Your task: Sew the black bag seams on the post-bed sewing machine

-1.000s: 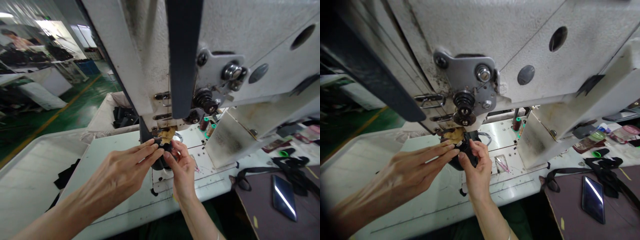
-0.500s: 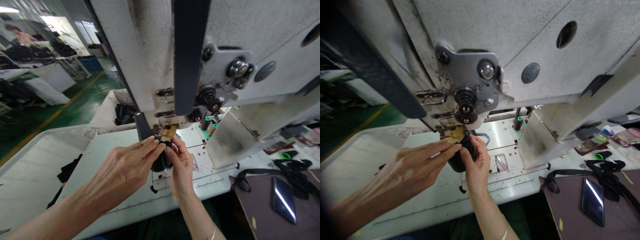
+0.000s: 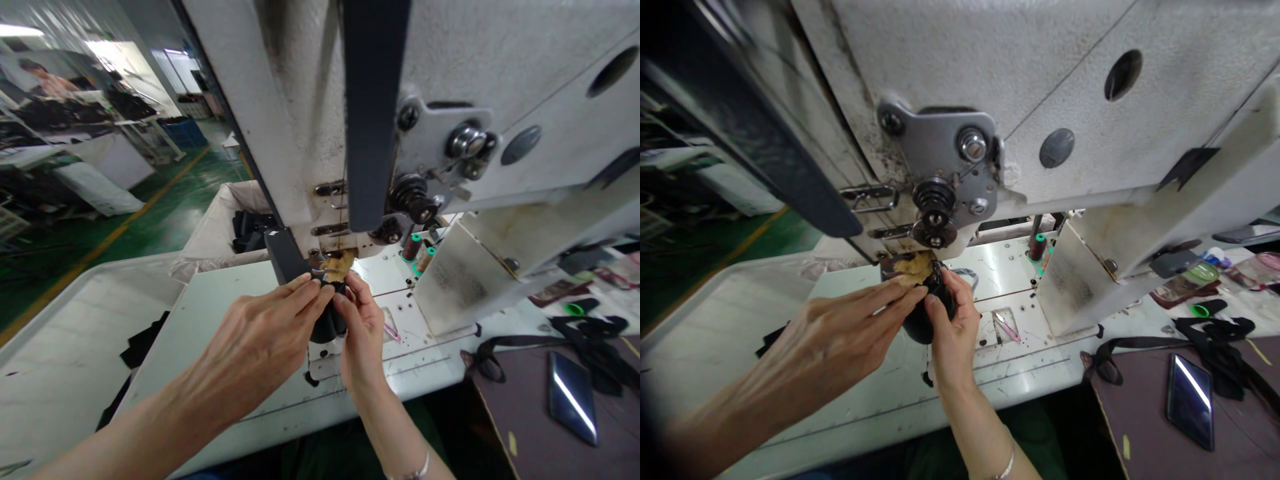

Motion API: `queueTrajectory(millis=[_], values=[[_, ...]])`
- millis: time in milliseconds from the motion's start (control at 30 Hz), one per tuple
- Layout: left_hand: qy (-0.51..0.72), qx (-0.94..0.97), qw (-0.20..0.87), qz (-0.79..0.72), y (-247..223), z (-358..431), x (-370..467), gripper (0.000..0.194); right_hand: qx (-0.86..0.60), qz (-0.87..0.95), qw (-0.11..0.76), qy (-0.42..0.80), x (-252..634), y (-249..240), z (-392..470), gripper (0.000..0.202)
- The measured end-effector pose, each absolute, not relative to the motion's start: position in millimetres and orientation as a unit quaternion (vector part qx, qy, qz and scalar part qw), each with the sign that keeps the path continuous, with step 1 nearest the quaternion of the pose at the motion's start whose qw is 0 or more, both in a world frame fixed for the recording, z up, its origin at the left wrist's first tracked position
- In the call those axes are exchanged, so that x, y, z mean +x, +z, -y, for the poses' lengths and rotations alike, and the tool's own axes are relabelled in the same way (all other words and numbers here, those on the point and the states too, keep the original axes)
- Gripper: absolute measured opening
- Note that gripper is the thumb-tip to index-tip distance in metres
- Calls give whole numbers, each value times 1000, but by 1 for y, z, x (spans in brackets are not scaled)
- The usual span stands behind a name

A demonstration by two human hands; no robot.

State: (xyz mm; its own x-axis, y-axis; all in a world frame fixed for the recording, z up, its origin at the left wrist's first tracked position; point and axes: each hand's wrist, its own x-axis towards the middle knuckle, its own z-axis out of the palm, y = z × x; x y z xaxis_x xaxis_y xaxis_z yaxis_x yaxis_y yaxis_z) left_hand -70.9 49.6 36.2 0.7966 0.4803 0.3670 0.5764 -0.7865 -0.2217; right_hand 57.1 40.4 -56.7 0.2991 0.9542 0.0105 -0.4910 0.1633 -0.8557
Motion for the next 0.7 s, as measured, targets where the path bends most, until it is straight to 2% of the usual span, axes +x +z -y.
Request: queueTrajectory(millis=[67, 167, 233, 267, 333, 400, 700], values=[[-166, -934, 159, 273, 38, -54, -78, 33, -397, 291, 707, 507, 52, -53, -41, 41], [-209, -929, 49, 301, 43, -77, -99, 24, -412, 287, 708, 497, 40, -48, -43, 48], [-147, -941, -16, 303, 45, -101, -113, 34, -426, 283, 704, 492, 33, -47, -46, 56], [-107, -951, -38, 287, 45, -114, -117, 47, -432, 281, 702, 492, 31, -47, -47, 59], [-49, -967, -55, 243, 42, -139, -121, 67, -437, 278, 699, 493, 29, -50, -49, 59], [-37, -974, -64, 216, 36, -156, -118, 78, -435, 278, 699, 495, 31, -54, -49, 56], [-51, -970, -63, 231, 20, -157, -115, 66, -350, 255, 696, 572, 47, -55, -50, 45]])
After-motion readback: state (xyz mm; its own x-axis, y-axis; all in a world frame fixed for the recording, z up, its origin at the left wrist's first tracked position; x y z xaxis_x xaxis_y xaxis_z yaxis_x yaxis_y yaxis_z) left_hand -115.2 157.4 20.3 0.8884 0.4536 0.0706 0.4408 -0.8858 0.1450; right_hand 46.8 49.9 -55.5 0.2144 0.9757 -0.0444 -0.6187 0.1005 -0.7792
